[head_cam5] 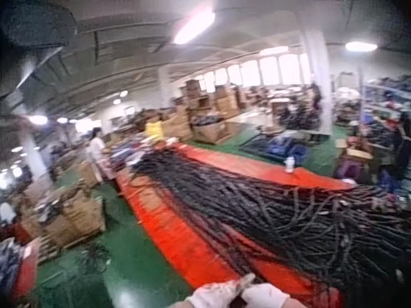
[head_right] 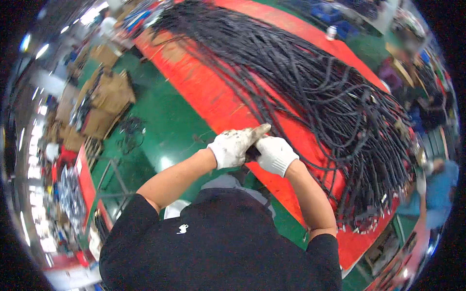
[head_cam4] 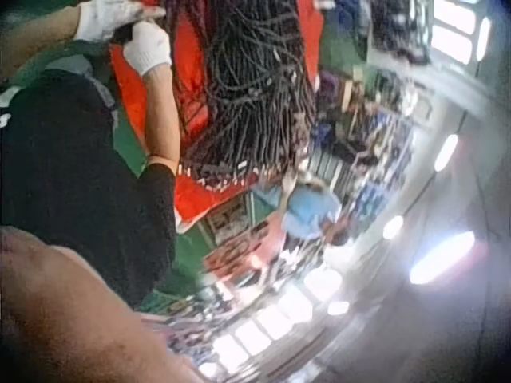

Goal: Inspecting, organizing, and bagging electrical cable assemblies at a workbench on a factory floor.

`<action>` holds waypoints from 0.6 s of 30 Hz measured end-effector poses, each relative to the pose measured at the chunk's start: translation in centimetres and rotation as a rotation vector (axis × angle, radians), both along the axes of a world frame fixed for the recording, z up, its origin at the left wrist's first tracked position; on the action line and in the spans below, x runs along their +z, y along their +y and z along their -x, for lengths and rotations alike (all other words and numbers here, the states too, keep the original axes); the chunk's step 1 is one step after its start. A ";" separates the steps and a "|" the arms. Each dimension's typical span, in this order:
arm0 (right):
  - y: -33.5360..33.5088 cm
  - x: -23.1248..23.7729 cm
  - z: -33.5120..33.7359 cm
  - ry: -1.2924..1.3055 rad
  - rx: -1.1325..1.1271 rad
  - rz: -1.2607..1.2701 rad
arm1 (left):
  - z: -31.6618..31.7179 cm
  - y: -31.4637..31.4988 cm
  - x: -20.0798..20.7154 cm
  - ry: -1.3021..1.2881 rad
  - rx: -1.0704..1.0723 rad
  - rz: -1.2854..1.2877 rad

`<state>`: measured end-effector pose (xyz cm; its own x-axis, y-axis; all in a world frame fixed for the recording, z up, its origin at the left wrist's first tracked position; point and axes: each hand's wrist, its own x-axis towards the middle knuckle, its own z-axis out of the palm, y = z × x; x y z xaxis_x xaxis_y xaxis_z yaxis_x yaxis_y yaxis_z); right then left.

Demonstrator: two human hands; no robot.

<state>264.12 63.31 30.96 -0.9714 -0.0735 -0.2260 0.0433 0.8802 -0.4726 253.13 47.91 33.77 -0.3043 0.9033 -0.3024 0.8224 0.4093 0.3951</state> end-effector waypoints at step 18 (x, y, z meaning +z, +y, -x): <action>-13.1 0.3 11.1 0.346 0.023 0.089 | 7.0 -22.6 -4.1 -1.167 0.413 -0.361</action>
